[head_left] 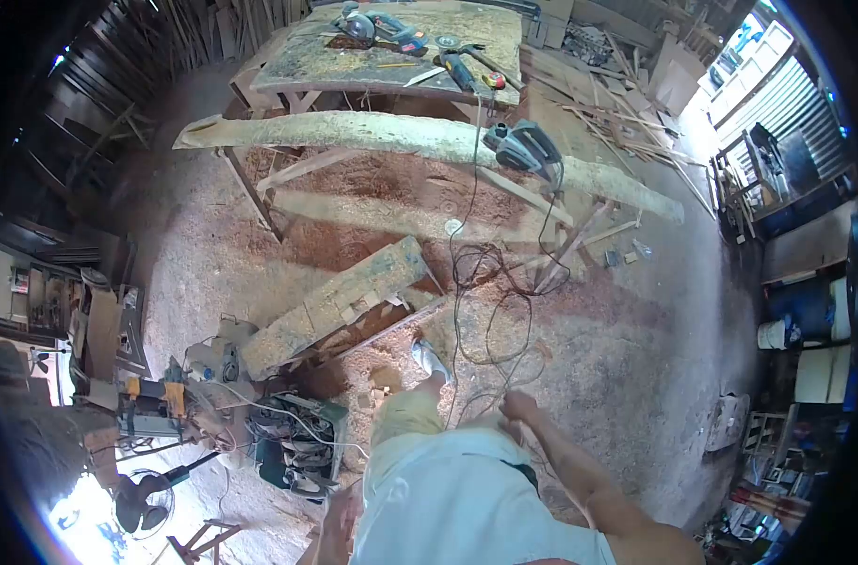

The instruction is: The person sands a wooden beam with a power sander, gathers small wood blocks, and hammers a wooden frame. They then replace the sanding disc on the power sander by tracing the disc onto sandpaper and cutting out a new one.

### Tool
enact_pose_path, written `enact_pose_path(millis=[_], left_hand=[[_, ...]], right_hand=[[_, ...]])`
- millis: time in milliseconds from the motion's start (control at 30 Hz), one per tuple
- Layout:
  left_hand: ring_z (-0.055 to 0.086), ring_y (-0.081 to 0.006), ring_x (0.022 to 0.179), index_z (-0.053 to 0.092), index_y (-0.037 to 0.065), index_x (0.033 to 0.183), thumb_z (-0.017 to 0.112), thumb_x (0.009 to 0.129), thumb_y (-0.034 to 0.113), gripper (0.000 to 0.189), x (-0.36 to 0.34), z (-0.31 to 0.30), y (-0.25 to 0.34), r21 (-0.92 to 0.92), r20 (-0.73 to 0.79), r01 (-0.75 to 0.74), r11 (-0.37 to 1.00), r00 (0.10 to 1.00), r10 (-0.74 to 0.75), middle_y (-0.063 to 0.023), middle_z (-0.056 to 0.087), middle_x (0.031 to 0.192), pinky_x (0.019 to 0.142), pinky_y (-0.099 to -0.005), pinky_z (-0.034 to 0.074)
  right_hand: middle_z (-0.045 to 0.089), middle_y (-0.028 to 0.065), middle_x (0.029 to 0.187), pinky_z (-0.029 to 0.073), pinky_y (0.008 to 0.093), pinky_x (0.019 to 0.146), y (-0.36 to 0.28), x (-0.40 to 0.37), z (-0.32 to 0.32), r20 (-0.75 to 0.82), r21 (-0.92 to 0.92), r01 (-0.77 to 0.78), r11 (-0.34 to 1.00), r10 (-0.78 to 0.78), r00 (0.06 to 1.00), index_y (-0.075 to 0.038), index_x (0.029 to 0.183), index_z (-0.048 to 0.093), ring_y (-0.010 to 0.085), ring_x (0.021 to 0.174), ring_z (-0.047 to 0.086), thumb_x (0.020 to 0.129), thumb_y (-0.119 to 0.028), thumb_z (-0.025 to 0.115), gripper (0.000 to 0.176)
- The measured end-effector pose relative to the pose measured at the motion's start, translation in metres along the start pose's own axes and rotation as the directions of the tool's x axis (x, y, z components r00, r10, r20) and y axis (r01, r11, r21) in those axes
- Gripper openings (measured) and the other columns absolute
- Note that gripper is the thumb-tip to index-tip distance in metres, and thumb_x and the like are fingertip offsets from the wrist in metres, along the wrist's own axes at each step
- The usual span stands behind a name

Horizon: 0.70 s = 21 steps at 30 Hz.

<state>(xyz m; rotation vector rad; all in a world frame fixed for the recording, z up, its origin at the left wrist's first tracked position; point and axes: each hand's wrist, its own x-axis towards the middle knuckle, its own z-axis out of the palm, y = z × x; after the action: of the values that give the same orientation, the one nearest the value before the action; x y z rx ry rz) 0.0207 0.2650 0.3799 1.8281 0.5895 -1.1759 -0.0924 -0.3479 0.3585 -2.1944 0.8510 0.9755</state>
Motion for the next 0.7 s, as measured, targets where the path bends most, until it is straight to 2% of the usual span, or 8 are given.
enact_pose_path(millis=[100, 133, 200, 300, 367, 500, 633, 700], left_hand=[[0.068, -0.0169, 0.072, 0.072, 0.009, 0.115, 0.059, 0.106, 0.040, 0.035, 0.064, 0.013, 0.093, 0.335, 0.059, 0.052, 0.941, 0.995, -0.076, -0.0072, 0.072, 0.088, 0.058, -0.0385, 0.053], [0.069, -0.0173, 0.073, 0.072, 0.007, 0.113, 0.060, 0.107, 0.033, 0.029, 0.072, 0.016, 0.133, 0.366, 0.087, 0.039, 0.930, 0.993, -0.075, -0.0094, 0.073, 0.092, 0.059, -0.0380, 0.054], [0.069, -0.0132, 0.069, 0.071, 0.010, 0.108, 0.065, 0.104, 0.036, 0.027, 0.054, 0.040, 0.226, -0.034, -0.017, -0.021, 0.999, 1.000, 0.020, -0.0029, 0.072, 0.088, 0.055, -0.0277, 0.054], [0.072, -0.0149, 0.078, 0.072, 0.007, 0.119, 0.066, 0.104, 0.035, 0.032, 0.053, 0.046, 0.317, -0.136, -0.129, -0.177, 0.975, 0.979, 0.160, -0.0038, 0.074, 0.098, 0.062, -0.0292, 0.057], [0.070, -0.0130, 0.076, 0.072, 0.007, 0.119, 0.066, 0.104, 0.034, 0.031, 0.040, 0.049, 0.357, -0.140, -0.184, -0.181, 0.973, 0.971, 0.154, -0.0032, 0.073, 0.096, 0.062, -0.0275, 0.056], [0.066, -0.0108, 0.074, 0.071, 0.007, 0.116, 0.067, 0.104, 0.033, 0.030, 0.042, 0.062, 0.362, -0.354, -0.259, -0.164, 0.921, 0.963, 0.072, -0.0023, 0.070, 0.088, 0.061, -0.0253, 0.053], [0.065, -0.0179, 0.067, 0.067, 0.009, 0.106, 0.068, 0.102, 0.036, 0.028, 0.024, 0.095, 0.302, -0.250, -0.441, -0.162, 0.955, 0.897, 0.037, -0.0060, 0.069, 0.087, 0.056, -0.0317, 0.052], [0.065, -0.0200, 0.071, 0.067, 0.008, 0.108, 0.066, 0.103, 0.035, 0.028, 0.015, 0.133, 0.315, -0.266, -0.464, -0.080, 0.961, 0.884, -0.055, -0.0078, 0.069, 0.090, 0.060, -0.0330, 0.052]], right_hand=[[0.071, 0.0287, 0.104, 0.053, 0.0574, 0.083, -0.034, 0.060, -0.090, -0.210, 0.191, 0.232, 0.954, -0.191, 0.959, 0.000, 0.099, 0.071, 0.0487, 0.100, 0.067, 0.095, -0.037, 0.063, 0.038], [0.069, 0.0295, 0.102, 0.052, 0.0566, 0.081, -0.063, 0.059, -0.127, -0.501, 0.124, 0.277, 0.953, -0.181, 0.846, 0.001, 0.100, 0.069, 0.0495, 0.099, 0.066, 0.097, -0.037, 0.062, 0.039], [0.067, 0.0285, 0.097, 0.051, 0.0561, 0.081, -0.122, 0.060, -0.235, -0.556, 0.170, 0.384, 0.908, -0.233, 0.798, 0.001, 0.097, 0.068, 0.0477, 0.094, 0.066, 0.098, -0.032, 0.061, 0.034], [0.065, 0.0315, 0.084, 0.049, 0.0571, 0.078, -0.178, 0.089, -0.336, -0.657, 0.154, 0.586, 0.796, -0.360, 0.662, 0.005, 0.086, 0.068, 0.0505, 0.086, 0.066, 0.094, -0.027, 0.060, 0.034], [0.066, 0.0329, 0.086, 0.049, 0.0571, 0.075, -0.195, 0.138, -0.405, -0.507, 0.151, 0.559, 0.816, -0.421, 0.752, 0.005, 0.084, 0.067, 0.0499, 0.085, 0.066, 0.095, -0.030, 0.061, 0.037], [0.072, 0.0319, 0.099, 0.057, 0.0525, 0.087, -0.235, 0.227, -0.561, -0.613, 0.009, 0.459, 0.888, -0.358, 0.704, 0.007, 0.101, 0.074, 0.0469, 0.099, 0.072, 0.093, -0.040, 0.067, 0.048], [0.060, 0.0359, 0.136, 0.051, 0.0542, 0.106, -0.257, 0.363, -0.696, -0.691, -0.009, 0.239, 0.971, -0.179, 0.701, 0.010, 0.123, 0.068, 0.0533, 0.131, 0.056, 0.088, -0.045, 0.071, 0.065], [0.058, 0.0328, 0.140, 0.047, 0.0522, 0.112, -0.262, 0.421, -0.737, -0.733, -0.110, 0.148, 0.983, -0.181, 0.655, 0.009, 0.130, 0.065, 0.0496, 0.137, 0.051, 0.086, -0.042, 0.072, 0.068]])
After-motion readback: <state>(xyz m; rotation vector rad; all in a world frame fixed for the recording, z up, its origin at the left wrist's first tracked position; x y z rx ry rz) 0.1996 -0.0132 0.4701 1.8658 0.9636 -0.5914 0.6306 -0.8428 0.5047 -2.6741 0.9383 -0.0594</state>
